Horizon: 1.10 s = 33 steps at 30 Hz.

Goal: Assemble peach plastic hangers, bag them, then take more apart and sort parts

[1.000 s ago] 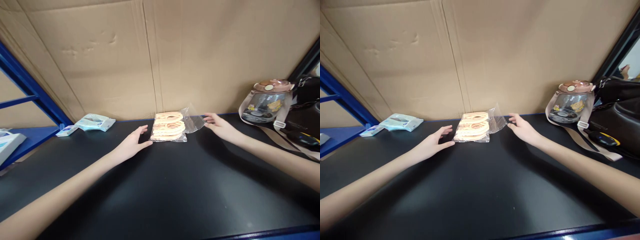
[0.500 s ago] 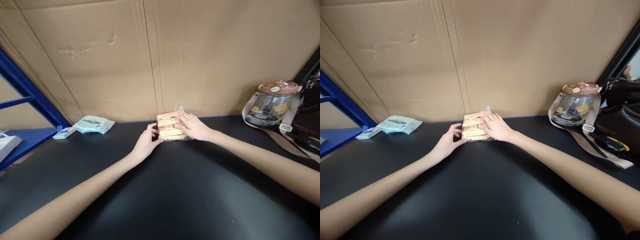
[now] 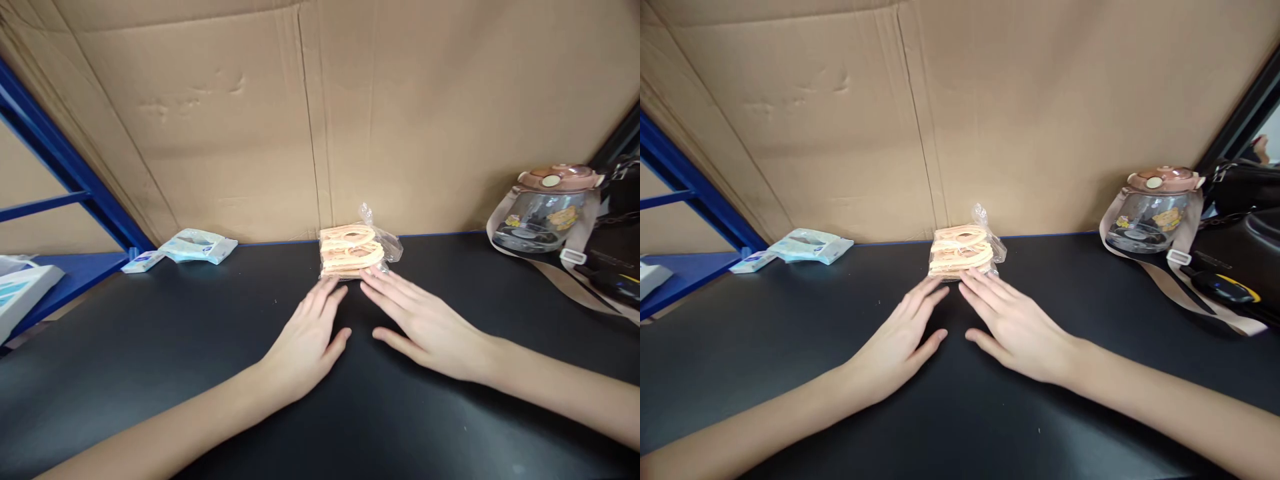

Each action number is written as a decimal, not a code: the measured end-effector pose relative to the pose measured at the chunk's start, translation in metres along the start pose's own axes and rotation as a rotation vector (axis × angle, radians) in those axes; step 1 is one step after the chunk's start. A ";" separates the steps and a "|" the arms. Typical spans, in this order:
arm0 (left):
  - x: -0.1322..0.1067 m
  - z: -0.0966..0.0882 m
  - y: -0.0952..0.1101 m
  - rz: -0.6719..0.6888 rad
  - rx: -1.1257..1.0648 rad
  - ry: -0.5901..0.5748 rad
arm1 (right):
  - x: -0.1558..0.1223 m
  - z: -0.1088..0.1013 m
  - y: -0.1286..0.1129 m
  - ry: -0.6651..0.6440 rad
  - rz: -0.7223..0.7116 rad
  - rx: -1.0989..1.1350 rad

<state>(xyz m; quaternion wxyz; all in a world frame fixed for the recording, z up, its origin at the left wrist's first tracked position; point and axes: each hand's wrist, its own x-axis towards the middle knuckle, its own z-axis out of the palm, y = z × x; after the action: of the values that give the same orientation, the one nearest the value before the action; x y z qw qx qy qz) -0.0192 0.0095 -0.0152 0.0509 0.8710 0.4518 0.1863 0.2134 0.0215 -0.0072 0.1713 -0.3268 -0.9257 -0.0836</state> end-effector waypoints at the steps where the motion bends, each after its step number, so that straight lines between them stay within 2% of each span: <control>1: -0.003 -0.001 0.004 0.023 0.024 -0.067 | -0.007 0.001 -0.005 -0.050 0.039 0.032; 5: -0.005 -0.010 0.004 0.085 0.040 -0.236 | -0.019 -0.002 -0.007 -0.238 0.190 0.176; 8: -0.002 -0.018 -0.002 0.133 0.042 -0.277 | -0.020 -0.010 -0.001 -0.305 0.175 0.213; 20: -0.001 -0.021 -0.001 0.130 0.127 -0.332 | -0.024 -0.014 -0.004 -0.315 0.117 0.108; 28: -0.002 -0.019 -0.004 0.162 0.063 -0.254 | -0.026 -0.014 -0.004 -0.241 0.126 0.150; 33: -0.001 -0.020 -0.004 0.155 0.086 -0.272 | -0.028 -0.013 -0.003 -0.245 0.121 0.141</control>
<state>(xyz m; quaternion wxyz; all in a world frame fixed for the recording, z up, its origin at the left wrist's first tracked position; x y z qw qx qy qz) -0.0299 0.0093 0.0019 0.0600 0.9217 0.3799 0.0505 0.2355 -0.0003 -0.0061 0.0845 -0.3772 -0.9217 0.0325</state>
